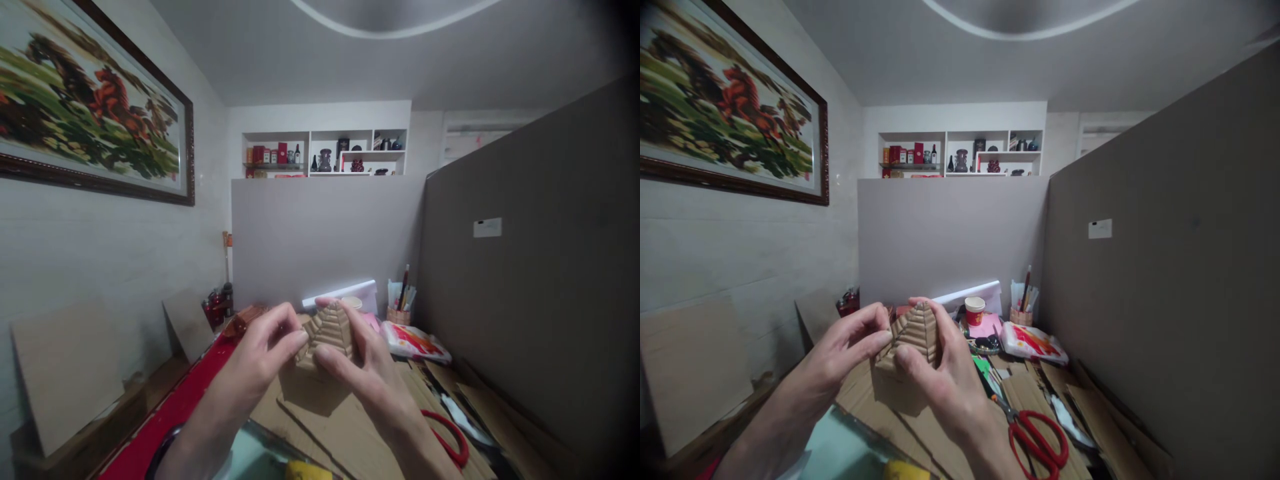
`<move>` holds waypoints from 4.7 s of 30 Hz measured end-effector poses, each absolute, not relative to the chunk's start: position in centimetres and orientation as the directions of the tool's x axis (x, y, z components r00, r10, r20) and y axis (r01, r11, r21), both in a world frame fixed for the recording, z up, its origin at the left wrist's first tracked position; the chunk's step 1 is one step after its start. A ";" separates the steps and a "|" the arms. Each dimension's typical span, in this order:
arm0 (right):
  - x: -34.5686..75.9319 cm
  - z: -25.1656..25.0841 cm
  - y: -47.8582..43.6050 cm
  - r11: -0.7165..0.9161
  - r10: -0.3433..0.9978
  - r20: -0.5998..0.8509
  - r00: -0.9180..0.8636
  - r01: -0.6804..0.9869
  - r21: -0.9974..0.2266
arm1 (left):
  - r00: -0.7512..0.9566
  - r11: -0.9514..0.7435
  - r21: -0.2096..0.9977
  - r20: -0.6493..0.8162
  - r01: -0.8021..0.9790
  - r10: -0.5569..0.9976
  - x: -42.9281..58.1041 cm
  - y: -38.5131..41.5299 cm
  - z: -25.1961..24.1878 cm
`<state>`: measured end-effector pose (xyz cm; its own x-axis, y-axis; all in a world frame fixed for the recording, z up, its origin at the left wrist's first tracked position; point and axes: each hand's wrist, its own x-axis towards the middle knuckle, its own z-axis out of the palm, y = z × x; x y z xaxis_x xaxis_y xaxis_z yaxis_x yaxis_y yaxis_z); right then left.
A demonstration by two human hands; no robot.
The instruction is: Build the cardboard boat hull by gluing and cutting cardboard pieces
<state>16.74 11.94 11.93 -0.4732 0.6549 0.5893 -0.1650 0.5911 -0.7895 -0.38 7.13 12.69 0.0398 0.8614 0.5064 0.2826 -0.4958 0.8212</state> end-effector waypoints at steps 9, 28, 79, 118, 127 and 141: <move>17.0 12.0 12.0 0.600 0.648 0.598 -0.471 -0.168 -0.782 | 0.049 -0.508 0.814 0.516 0.282 0.855 -0.3 7.1 12.7; 16.7 11.5 12.2 0.616 0.629 0.636 -0.447 -0.213 -0.758 | 0.053 -0.486 0.827 0.493 0.282 0.869 -0.4 7.1 12.8; 17.2 11.6 10.6 0.563 0.694 0.583 -0.422 -0.187 -0.805 | -0.168 -0.489 0.867 0.498 0.092 0.851 2.6 5.4 12.6; 17.1 11.4 10.1 0.634 0.649 0.591 -0.480 -0.089 -0.768 | -0.116 -0.432 0.877 0.416 -0.213 0.902 3.5 5.0 12.7; 17.1 12.0 10.1 0.607 0.631 0.608 -0.482 -0.182 -0.774 | -0.092 -0.422 0.890 0.412 -0.173 0.906 3.7 4.6 13.5; 16.9 11.5 9.6 0.663 0.634 0.557 -0.537 0.006 -0.748 | -0.207 -0.507 0.859 0.510 0.074 0.835 3.4 4.4 12.6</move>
